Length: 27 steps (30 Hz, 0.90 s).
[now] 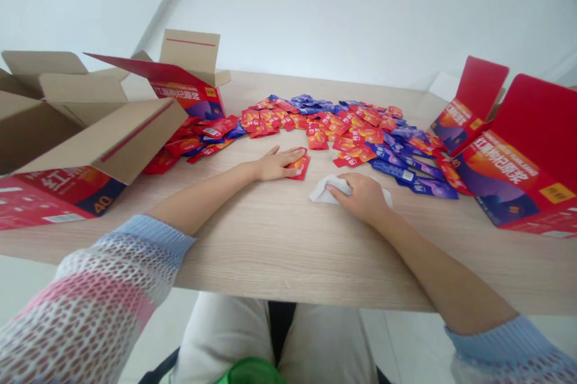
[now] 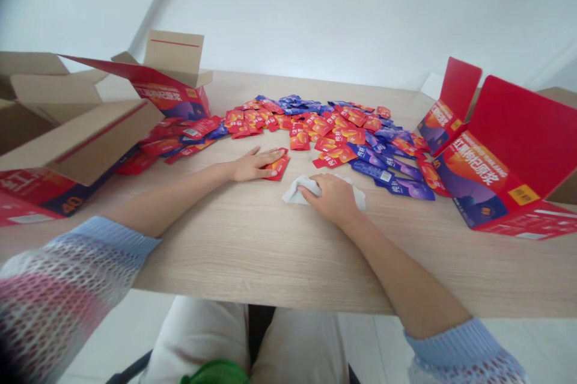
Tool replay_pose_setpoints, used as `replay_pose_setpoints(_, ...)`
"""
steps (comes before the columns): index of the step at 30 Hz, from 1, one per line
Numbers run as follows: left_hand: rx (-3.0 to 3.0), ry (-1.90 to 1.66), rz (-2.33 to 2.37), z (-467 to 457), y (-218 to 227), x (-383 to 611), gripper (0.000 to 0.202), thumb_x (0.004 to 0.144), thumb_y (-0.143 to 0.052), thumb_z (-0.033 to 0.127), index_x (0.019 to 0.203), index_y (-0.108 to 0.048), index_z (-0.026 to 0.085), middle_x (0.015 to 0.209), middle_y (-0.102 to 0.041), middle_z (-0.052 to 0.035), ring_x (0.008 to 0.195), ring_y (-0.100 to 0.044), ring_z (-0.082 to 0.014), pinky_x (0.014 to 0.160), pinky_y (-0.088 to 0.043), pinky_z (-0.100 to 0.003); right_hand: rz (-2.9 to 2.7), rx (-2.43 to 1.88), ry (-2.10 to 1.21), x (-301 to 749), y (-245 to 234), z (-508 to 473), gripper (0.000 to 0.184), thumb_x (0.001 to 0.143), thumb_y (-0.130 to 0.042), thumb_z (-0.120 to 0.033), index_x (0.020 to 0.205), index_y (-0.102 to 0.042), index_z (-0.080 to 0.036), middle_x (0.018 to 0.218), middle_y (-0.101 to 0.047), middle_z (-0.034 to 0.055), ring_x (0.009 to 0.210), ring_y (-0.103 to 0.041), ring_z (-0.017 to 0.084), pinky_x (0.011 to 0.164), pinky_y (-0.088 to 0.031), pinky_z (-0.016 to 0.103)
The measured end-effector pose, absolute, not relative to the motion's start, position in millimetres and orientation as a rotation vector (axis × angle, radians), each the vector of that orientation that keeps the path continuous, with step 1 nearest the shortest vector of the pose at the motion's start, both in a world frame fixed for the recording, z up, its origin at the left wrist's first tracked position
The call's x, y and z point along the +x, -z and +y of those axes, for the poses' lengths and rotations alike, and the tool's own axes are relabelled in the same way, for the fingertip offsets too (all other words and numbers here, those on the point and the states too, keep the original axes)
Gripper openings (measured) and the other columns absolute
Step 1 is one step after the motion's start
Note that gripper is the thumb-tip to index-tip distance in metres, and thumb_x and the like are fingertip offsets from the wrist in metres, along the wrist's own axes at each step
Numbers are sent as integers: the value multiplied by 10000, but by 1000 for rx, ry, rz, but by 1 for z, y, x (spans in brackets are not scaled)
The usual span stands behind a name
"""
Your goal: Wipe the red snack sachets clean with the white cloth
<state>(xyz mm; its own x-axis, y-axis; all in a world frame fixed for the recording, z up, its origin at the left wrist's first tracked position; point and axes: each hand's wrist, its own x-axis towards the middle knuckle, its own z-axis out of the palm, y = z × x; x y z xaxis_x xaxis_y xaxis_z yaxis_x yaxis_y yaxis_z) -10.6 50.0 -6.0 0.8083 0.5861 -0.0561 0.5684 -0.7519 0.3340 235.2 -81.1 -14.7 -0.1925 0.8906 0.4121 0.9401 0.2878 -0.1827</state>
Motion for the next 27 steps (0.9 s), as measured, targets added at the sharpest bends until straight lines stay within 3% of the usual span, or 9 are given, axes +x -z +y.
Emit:
replay_pose_setpoints(2,2609,-64,787,28,2,-21,761,903,-423,614,1535,-149,293,1603,-162,-40,1471,-113,-211,1146,44,-503,-2067,-1659,181,237,15,-81,391,878,-524,-501,976,-706,-169,990,-738,103,907,-679,266,743,-481,351)
replay_pose_setpoints(5,2535,-109,578,4,-6,-36,784,825,-594,578,1497,-311,290,1567,-292,-42,1450,-200,-228,1162,33,-441,-2022,-1679,206,238,14,-80,390,871,-531,-513,938,-715,-176,937,-744,98,847,-685,263,698,-473,342)
replay_pose_setpoints(8,2385,-18,350,2,-18,-46,638,871,-551,556,1450,-403,335,1532,-367,6,1444,-224,-236,1161,66,-437,-2006,-1681,226,239,14,-80,379,859,-545,-513,909,-720,-180,882,-743,92,795,-683,264,661,-465,340)
replay_pose_setpoints(14,2329,-18,262,11,-20,-50,685,845,-606,553,1460,-383,348,1531,-367,10,1440,-234,-255,1165,44,-453,-1970,-1644,233,241,15,-80,362,836,-578,-500,918,-733,-184,900,-748,94,789,-687,268,645,-473,345)
replay_pose_setpoints(18,2465,-158,425,-1,-10,-47,798,769,-669,589,1462,-395,305,1595,-204,-54,1459,-138,-300,1157,-59,-483,-1912,-1587,210,243,13,-82,359,830,-591,-489,932,-740,-179,872,-749,87,767,-688,259,654,-481,341)
replay_pose_setpoints(23,2666,47,511,-13,-9,-39,957,749,-657,604,1526,-146,379,1593,-194,-30,1461,26,-359,998,258,-625,-1862,-1564,205,243,5,-83,326,808,-626,-485,843,-743,-183,704,-717,60,586,-631,211,548,-425,313)
replay_pose_setpoints(27,2680,195,584,-19,-15,-31,981,737,-643,621,1518,-80,428,1602,-121,2,1458,55,-368,920,320,-642,-1822,-1595,242,242,2,-84,355,819,-598,-515,873,-729,-190,737,-718,71,617,-632,215,584,-447,323)
